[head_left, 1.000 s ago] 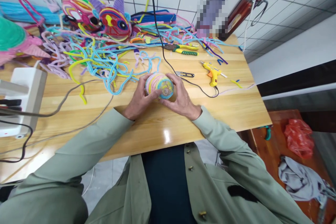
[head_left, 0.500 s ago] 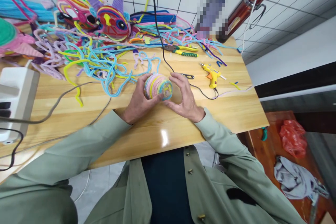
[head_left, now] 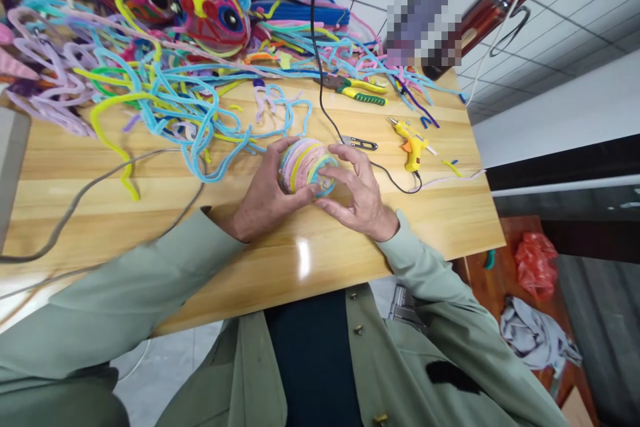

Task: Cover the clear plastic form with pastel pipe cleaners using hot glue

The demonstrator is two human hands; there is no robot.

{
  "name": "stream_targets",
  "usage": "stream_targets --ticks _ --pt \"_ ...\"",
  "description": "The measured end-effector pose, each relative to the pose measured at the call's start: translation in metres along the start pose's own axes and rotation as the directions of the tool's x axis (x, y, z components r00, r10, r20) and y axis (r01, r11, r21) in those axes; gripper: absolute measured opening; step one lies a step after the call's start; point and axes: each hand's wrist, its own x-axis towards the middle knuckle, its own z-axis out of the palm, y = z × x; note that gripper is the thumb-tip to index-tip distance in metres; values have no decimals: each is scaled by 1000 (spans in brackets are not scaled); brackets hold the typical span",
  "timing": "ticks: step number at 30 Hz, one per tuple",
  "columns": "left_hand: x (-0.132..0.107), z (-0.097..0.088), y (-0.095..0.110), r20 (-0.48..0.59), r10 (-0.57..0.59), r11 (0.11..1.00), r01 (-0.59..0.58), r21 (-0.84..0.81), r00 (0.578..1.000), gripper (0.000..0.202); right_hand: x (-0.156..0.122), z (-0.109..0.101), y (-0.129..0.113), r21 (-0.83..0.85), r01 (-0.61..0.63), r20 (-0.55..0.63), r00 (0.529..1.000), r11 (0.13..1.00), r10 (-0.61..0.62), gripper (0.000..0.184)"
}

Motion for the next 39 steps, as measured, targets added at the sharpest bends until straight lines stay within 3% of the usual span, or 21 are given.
stream_targets --ticks 10,18,27,30,32,36,39 --pt "0 1 0 -10 61 995 -60 82 998 82 1 4 3 82 40 -27 999 996 -37 51" --pt "4 -2 0 -11 79 994 -78 81 997 85 1 0 -6 144 -64 13 998 988 63 60" --pt "1 -3 1 -9 32 997 -31 67 999 80 1 3 -8 89 -94 32 995 992 92 45" --pt "1 -3 0 -2 17 999 -16 50 1000 78 4 -8 -3 109 -54 -44 997 993 59 39" --pt "1 -2 0 -7 2 999 -1 32 1000 80 7 -22 9 74 -96 -122 987 993 104 36" --pt "0 -2 0 8 -31 999 31 33 999 86 9 -58 45 -51 -378 -300 889 924 347 39" --pt "-1 -2 0 36 -11 999 9 43 999 89 6 -82 72 -171 -471 -239 872 865 428 35"
